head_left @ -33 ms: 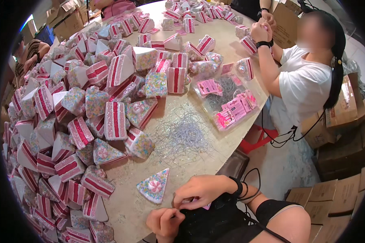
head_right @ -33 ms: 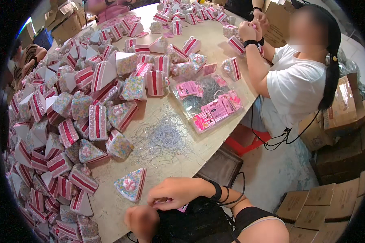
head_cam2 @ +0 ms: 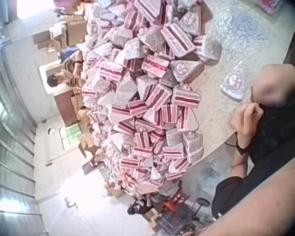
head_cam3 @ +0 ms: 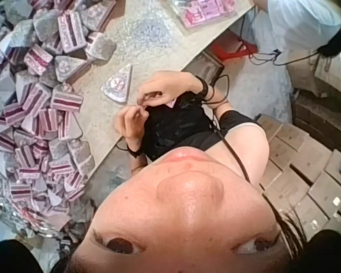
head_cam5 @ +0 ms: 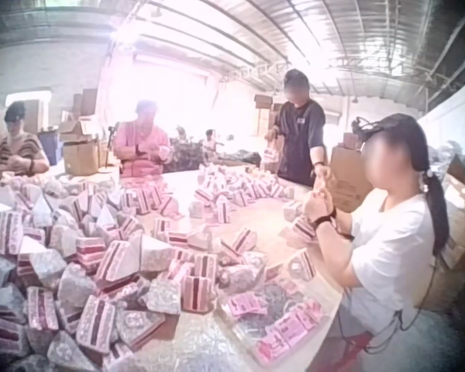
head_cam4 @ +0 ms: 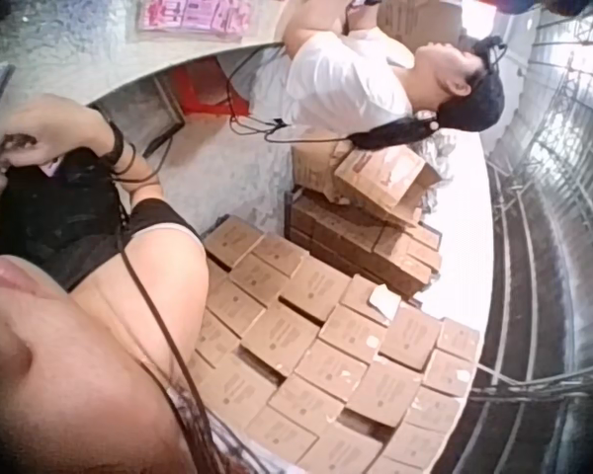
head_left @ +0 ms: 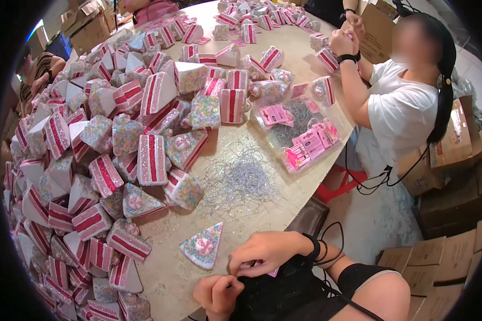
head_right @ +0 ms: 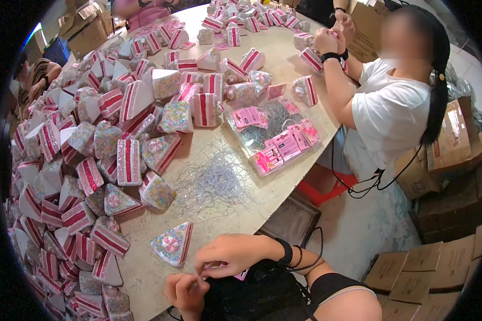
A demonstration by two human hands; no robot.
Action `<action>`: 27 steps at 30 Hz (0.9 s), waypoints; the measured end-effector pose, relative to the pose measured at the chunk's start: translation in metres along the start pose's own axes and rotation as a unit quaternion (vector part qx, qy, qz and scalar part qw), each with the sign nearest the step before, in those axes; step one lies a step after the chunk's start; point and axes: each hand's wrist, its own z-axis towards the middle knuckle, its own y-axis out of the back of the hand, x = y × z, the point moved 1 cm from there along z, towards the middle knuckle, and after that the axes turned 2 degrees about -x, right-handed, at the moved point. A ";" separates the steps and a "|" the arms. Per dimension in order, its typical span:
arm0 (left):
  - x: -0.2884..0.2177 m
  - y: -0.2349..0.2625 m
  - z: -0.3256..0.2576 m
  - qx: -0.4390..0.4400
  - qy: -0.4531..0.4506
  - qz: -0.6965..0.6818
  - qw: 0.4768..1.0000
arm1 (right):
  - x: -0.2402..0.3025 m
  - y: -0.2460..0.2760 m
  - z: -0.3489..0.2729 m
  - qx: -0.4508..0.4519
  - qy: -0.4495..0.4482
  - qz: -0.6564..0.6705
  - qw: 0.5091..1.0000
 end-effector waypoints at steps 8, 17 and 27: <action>-0.001 0.002 -0.001 0.013 -0.027 0.032 0.999 | -0.004 -0.001 0.002 0.006 -0.046 0.013 0.999; 0.002 0.001 -0.003 0.002 -0.026 0.027 0.999 | 0.003 -0.007 0.008 -0.054 -0.071 0.054 0.995; -0.003 -0.005 0.003 0.001 -0.008 0.036 0.999 | 0.008 -0.006 0.006 -0.110 -0.075 0.046 0.990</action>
